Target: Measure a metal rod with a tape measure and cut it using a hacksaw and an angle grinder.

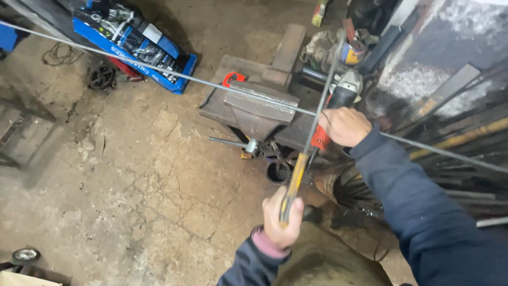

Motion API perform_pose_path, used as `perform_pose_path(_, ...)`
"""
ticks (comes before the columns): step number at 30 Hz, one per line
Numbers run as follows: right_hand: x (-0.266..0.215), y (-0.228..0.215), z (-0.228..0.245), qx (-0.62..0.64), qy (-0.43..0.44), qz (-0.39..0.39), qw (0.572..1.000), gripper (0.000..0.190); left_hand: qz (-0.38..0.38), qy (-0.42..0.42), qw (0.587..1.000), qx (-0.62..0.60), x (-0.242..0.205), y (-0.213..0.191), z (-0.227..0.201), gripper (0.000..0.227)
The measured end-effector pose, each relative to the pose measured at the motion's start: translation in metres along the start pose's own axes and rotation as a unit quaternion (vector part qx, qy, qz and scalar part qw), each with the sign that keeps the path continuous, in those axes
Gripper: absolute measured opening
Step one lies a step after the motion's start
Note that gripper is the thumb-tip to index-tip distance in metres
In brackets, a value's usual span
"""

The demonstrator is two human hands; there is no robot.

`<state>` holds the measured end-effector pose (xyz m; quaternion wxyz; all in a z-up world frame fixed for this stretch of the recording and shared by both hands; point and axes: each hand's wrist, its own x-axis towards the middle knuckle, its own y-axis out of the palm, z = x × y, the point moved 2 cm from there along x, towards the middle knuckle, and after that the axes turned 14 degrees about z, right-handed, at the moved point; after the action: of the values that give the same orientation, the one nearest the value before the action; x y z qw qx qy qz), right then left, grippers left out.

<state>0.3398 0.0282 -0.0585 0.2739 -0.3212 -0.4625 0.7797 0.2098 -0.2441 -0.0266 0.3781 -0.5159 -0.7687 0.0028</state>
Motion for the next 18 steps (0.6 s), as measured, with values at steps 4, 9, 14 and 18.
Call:
perform_pose_path(4,0.001,0.003,-0.005,-0.012,-0.013,-0.006,1.000,0.039,0.111,-0.090,0.986,-0.083,-0.040,-0.006,0.015,0.024)
perform_pose_path(9,-0.005,0.010,-0.016,-0.015,-0.185,-0.194,0.963,0.030,0.111,-0.085,0.984,-0.109,0.001,0.027,0.041,0.032)
perform_pose_path(14,-0.060,-0.038,0.049,0.610,-0.133,-0.069,0.778,0.039,0.152,0.026,0.984,-0.092,-0.044,0.033,0.070,0.038)
perform_pose_path(18,-0.126,-0.006,0.067,0.600,-0.055,-0.100,0.792,0.033,0.249,0.051,0.958,-0.134,-0.083,0.014,0.082,0.041)
